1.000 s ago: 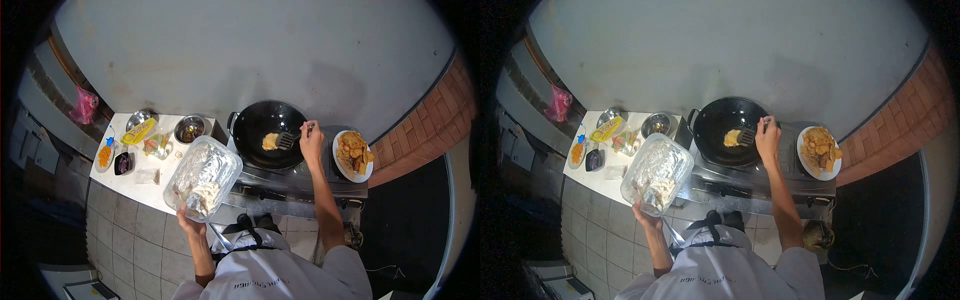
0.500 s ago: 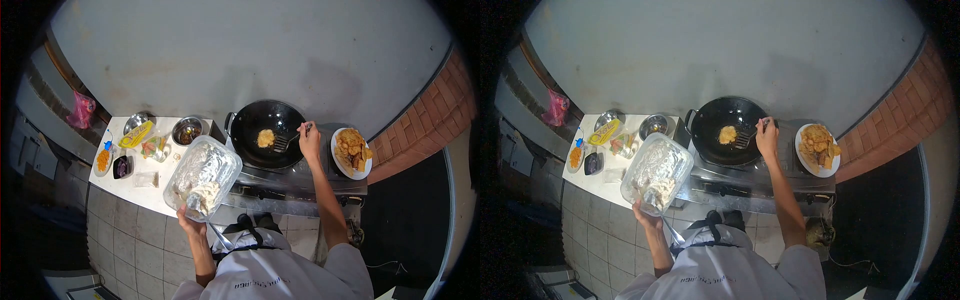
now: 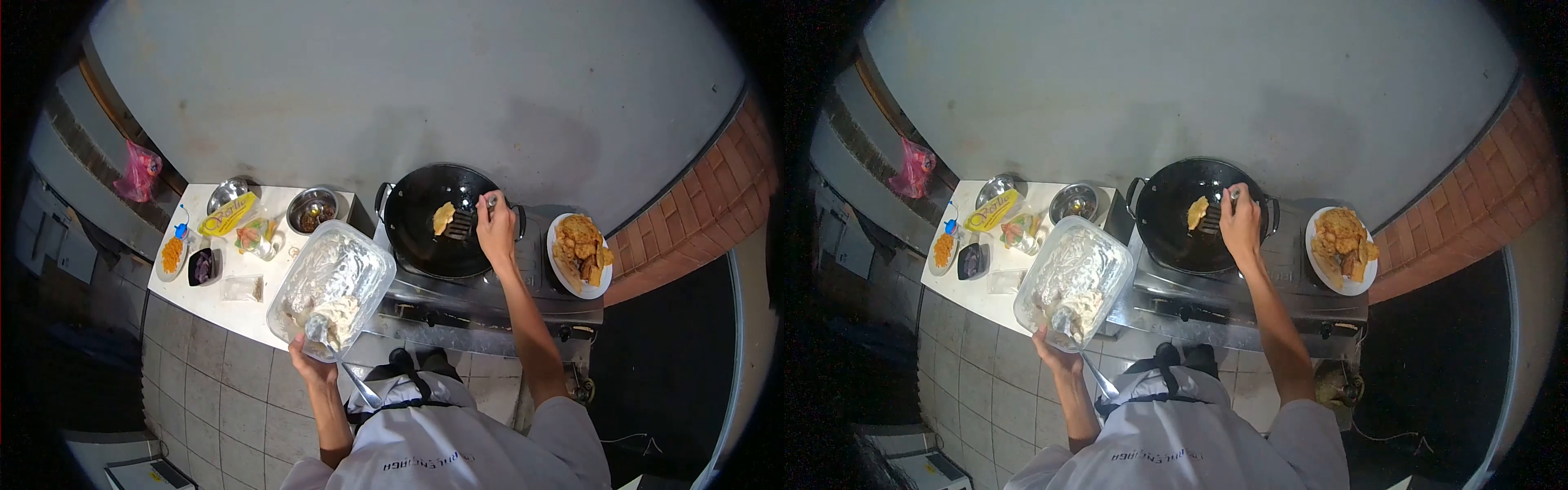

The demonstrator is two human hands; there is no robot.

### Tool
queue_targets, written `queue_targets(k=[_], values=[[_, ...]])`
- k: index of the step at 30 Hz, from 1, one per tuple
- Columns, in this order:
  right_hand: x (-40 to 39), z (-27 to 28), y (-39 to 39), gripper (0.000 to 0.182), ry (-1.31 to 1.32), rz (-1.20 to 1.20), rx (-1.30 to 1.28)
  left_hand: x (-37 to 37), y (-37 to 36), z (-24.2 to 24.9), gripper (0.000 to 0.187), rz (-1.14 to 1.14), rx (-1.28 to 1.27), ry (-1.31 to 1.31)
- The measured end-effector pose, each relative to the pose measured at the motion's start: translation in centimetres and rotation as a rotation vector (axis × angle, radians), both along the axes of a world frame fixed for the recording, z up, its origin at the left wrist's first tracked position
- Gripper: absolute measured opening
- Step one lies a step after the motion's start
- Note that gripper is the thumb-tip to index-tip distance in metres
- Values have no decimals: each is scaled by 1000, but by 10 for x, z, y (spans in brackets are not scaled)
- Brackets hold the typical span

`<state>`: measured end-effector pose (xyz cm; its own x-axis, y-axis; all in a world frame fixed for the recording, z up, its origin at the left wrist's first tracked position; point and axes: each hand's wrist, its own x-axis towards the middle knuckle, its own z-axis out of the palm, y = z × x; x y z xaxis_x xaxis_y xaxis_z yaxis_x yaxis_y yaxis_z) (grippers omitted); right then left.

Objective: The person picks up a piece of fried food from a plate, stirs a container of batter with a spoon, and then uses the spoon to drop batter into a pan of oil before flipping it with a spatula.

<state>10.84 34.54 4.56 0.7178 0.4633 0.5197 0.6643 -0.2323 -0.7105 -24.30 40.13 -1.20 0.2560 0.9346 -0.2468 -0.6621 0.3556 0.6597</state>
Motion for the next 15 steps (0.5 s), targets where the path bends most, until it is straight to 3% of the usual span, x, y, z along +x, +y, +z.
queue_targets(k=[2,15], values=[[-3,5,7,11,-110,69,27,0,0,2,69,-7,5,2],[5,7,15,13,-113,122,99,-4,-1,-4,68,38,-1,20]])
